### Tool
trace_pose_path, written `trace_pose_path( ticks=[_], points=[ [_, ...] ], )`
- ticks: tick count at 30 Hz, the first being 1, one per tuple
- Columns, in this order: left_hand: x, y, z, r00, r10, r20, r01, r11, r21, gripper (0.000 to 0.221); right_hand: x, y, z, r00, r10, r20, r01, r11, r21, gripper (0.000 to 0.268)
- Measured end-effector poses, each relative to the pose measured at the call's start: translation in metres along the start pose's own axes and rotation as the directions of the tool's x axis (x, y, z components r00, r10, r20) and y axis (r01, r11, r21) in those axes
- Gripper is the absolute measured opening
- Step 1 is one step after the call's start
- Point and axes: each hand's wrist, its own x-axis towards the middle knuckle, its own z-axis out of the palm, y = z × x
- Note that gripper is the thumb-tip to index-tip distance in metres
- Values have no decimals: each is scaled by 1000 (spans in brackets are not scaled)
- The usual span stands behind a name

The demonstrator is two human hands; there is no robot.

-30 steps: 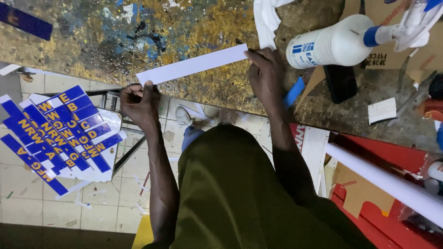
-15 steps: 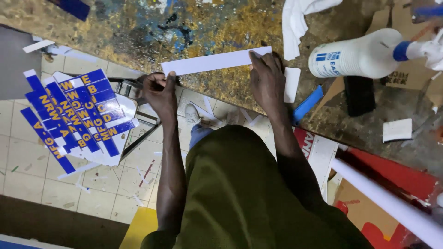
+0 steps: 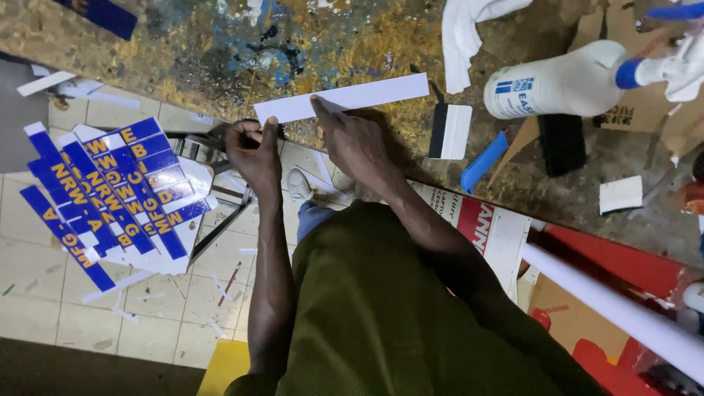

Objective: Applying vinyl lettering to plastic strips and cutting vinyl material from a roll in a sign shop.

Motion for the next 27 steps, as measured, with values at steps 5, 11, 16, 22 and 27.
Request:
trace_pose_path(
  ticks=[5, 11, 16, 22, 27],
  points=[
    [2, 5, -6, 998, -9, 57, 10, 1000, -21, 31, -48, 60, -26, 958, 128, -258, -129, 992, 12, 41],
    [0, 6, -7, 998, 17, 54, -14, 999, -50, 32, -114, 110, -60, 860, 297, -416, -365, 927, -91, 71],
    [-4, 7, -8, 998, 54, 30, -51, 996, -79, 29, -113, 103, -68, 861, 402, -312, -403, 913, 64, 83],
    [-7, 29, -21, 988, 91, 127, -83, 994, -66, 28, -114, 127, -48, 797, 547, -255, -468, 827, 312, 112],
    [-8, 55, -33, 737, 616, 278, -675, 694, 251, 36, -116, 146, -29, 818, 519, -250, -239, 701, 672, 84]
  ],
)
